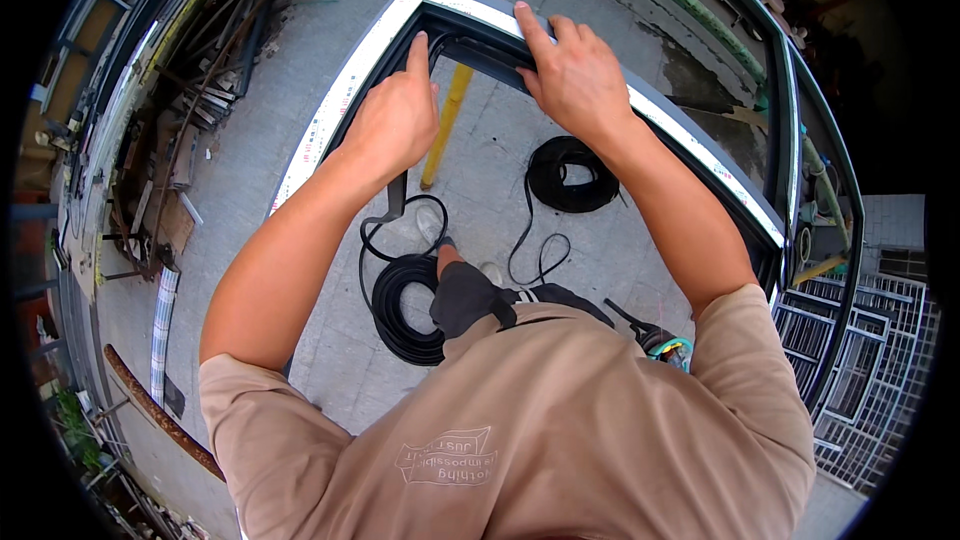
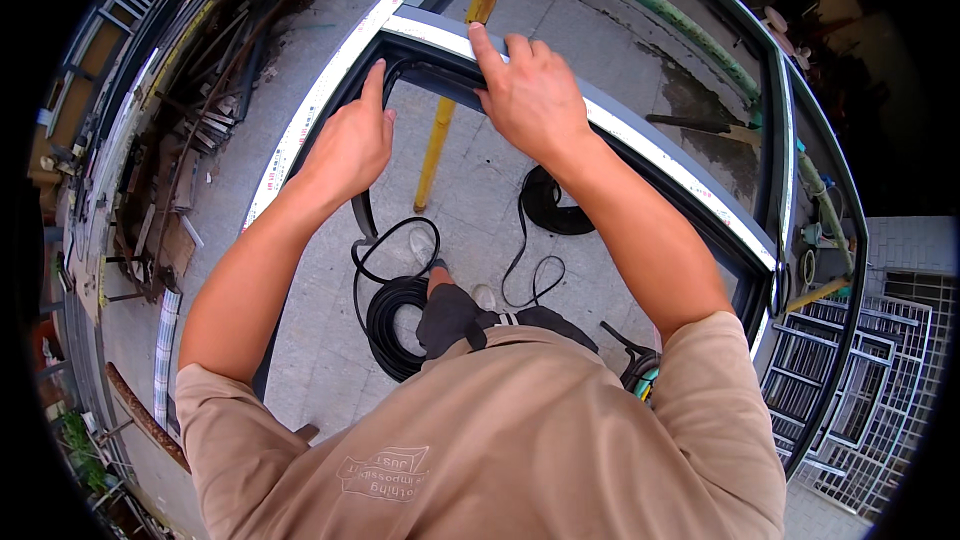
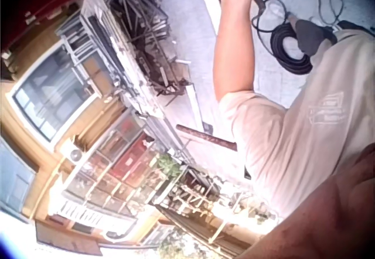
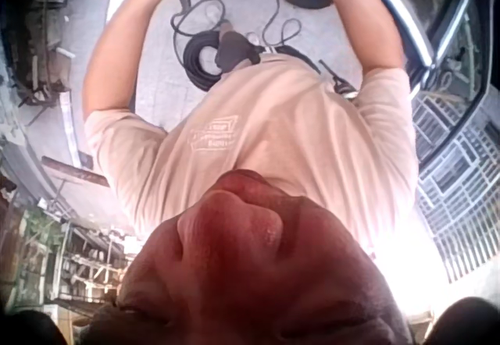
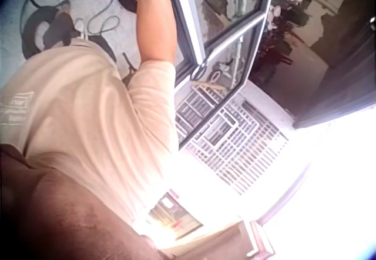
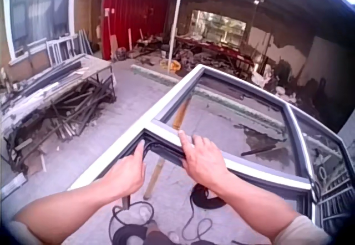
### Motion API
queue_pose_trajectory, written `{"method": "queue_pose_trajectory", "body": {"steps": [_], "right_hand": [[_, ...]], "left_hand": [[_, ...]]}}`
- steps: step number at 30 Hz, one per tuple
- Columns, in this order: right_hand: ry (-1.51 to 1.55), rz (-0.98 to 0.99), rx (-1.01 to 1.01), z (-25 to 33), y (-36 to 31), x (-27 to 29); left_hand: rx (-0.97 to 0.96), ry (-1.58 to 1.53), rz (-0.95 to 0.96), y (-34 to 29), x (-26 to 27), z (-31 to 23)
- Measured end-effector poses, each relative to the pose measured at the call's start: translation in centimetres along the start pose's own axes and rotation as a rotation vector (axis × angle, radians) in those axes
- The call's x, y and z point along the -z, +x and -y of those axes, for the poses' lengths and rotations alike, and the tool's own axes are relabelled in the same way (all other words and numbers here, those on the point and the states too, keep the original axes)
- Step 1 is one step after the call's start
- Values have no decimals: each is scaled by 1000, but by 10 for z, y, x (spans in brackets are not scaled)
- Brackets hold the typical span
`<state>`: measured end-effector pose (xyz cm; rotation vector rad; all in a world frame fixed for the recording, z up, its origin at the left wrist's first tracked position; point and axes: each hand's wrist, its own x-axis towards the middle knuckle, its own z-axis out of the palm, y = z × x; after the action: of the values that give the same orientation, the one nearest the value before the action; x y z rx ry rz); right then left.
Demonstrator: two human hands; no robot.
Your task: The person cuts a length of rubber stripping with shears and presses it into the channel of a metal frame by hand.
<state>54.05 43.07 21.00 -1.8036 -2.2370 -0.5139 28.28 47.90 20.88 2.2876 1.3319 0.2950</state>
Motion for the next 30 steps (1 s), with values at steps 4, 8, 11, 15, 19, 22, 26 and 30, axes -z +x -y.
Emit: {"method": "queue_pose_trajectory", "body": {"steps": [4,8,11,15,19,22,26,30], "right_hand": [[21,-10,40,-8,-3,7],[-3,47,-7,-20,-26,20],[-49,35,-28,-17,-27,19],[-20,51,-42,-18,-26,17],[8,-16,-24,-9,-9,10],[40,-136,65,15,17,0],[75,-76,-9,30,44,-12],[4,-113,-31,34,51,-23]], "left_hand": [[-12,-7,-30,-1,-3,3],[-28,20,-50,0,-8,5],[-44,13,-77,3,-10,5],[16,1,-33,3,-9,1],[34,-47,-76,7,-9,0],[50,-58,-84,10,-7,4],[71,-141,-91,13,-10,2],[72,-220,-201,20,-24,6]]}}
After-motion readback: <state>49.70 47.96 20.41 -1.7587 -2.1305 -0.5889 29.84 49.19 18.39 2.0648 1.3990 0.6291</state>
